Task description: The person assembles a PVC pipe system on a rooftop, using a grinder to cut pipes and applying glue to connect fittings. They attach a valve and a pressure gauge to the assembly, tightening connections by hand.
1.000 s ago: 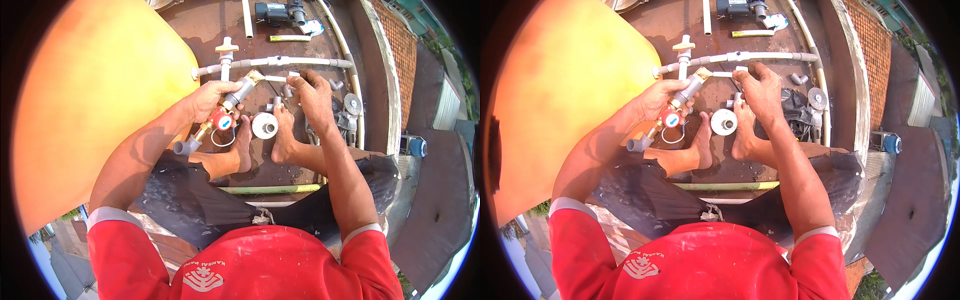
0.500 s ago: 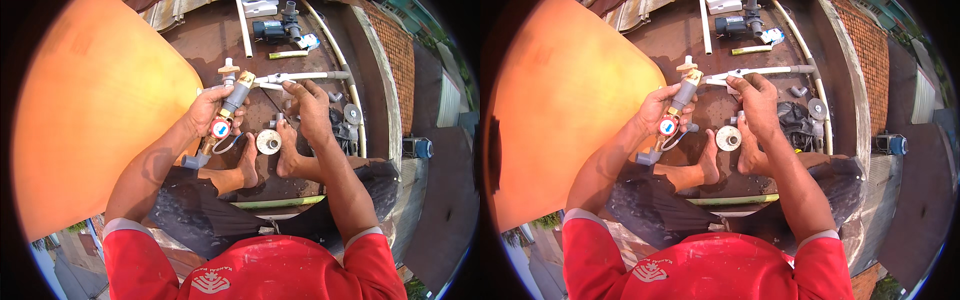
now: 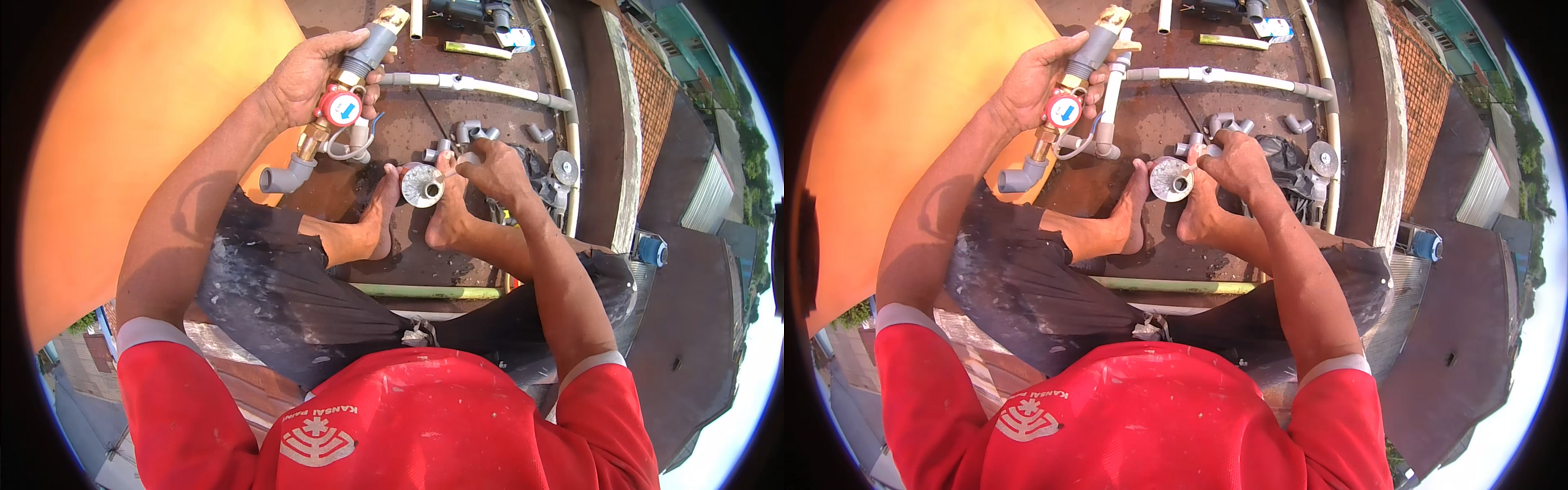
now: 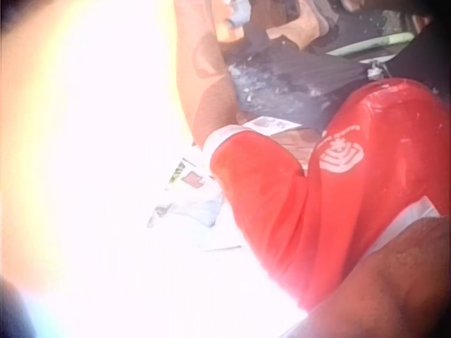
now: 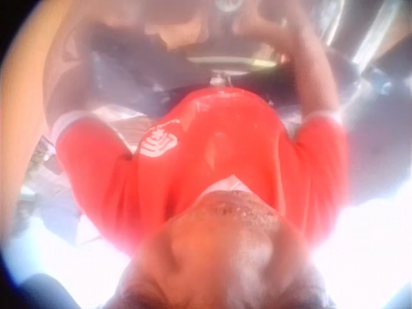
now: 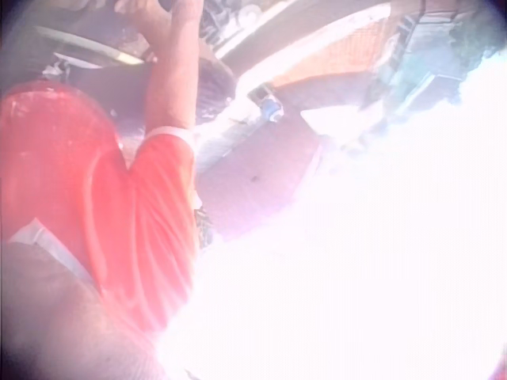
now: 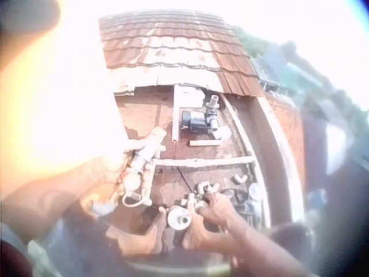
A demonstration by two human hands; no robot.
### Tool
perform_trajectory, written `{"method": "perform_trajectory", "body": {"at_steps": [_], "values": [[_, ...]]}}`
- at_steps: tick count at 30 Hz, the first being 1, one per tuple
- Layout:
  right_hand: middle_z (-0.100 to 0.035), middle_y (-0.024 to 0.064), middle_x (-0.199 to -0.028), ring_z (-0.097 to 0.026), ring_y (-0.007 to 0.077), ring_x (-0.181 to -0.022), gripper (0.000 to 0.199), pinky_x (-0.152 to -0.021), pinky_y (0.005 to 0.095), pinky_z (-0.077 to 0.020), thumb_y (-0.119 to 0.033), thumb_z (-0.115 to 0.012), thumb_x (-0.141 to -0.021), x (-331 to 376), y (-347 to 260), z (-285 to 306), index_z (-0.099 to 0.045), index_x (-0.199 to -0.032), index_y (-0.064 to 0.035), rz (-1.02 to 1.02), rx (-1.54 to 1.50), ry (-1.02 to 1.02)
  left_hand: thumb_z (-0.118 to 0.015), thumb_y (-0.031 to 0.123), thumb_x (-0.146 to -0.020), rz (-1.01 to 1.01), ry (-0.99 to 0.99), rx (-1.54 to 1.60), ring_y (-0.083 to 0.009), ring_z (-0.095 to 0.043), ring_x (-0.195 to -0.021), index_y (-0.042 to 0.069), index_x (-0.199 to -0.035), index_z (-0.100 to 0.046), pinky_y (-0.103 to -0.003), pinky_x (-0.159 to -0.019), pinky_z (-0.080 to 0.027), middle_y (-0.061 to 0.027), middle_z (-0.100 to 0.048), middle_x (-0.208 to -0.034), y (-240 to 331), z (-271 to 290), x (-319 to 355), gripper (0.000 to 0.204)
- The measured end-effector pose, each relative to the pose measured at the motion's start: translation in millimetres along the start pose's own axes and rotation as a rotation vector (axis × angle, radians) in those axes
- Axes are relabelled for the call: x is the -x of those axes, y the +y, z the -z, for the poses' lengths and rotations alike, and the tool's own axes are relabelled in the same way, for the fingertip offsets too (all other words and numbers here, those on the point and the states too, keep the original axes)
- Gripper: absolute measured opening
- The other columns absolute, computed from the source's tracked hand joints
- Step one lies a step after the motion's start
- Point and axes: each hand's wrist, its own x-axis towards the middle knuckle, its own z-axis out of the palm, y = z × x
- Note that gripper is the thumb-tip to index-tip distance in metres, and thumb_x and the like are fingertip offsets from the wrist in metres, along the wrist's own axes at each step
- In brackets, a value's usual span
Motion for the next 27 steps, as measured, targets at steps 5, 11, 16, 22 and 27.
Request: {"method": "perform_trajectory", "body": {"at_steps": [5, 11, 16, 22, 27], "values": [[-0.072, 0.0311, -0.129, -0.072, 0.0459, -0.118, 0.056, -0.106, 0.0514, -0.0576, -0.031, -0.081, -0.084, 10, 10, -58, -0.075, -0.130, 0.0015, 0.033, 0.089, -0.068, -0.050, 0.046, -0.115, -0.046, -0.023, 0.050, -0.0196, -0.071, -0.080, -0.007, -0.141, -0.059, -0.039, -0.066, -0.069, -0.0087, -0.065, -0.096, -1, 9, 11, 0.060], [-0.065, 0.0311, -0.143, -0.070, 0.0469, -0.122, 0.052, -0.109, 0.0506, -0.0568, -0.030, -0.086, -0.088, 21, 12, -109, -0.074, -0.129, 0.0002, 0.084, 0.171, -0.145, -0.051, 0.047, -0.114, -0.016, -0.006, 0.050, -0.0195, -0.073, -0.080, -0.006, -0.139, -0.061, -0.039, -0.067, -0.069, -0.0080, -0.066, -0.096, -5, 13, 17, 0.059], [-0.063, 0.0323, -0.146, -0.059, 0.0450, -0.143, 0.044, -0.115, 0.0507, -0.0538, -0.025, -0.083, -0.089, 13, 15, -143, -0.076, -0.124, 0.0004, 0.112, 0.375, -0.093, -0.051, 0.048, -0.114, -0.027, -0.011, 0.024, -0.0184, -0.072, -0.081, -0.006, -0.139, -0.061, -0.038, -0.066, -0.069, -0.0076, -0.066, -0.097, -5, 7, 13, 0.060], [-0.058, 0.0351, -0.153, -0.053, 0.0447, -0.149, 0.041, -0.118, 0.0494, -0.0510, -0.022, -0.080, -0.088, 4, 24, -155, -0.077, -0.119, 0.0046, 0.176, 0.405, 0.088, -0.064, 0.043, -0.110, 0.010, -0.054, 0.121, -0.0256, -0.077, -0.075, -0.003, -0.131, -0.066, -0.045, -0.072, -0.070, -0.0134, -0.075, -0.094, -4, 13, 10, 0.050], [-0.077, 0.0316, -0.121, -0.075, 0.0453, -0.119, 0.040, -0.101, 0.0515, -0.0604, -0.026, -0.080, -0.086, 1, 0, -93, -0.079, -0.110, 0.0046, -0.167, 0.127, -0.243, -0.051, 0.047, -0.115, -0.033, -0.031, 0.074, -0.0202, -0.071, -0.082, -0.006, -0.140, -0.059, -0.039, -0.069, -0.070, -0.0092, -0.064, -0.098, 6, 15, 23, 0.059]]}}
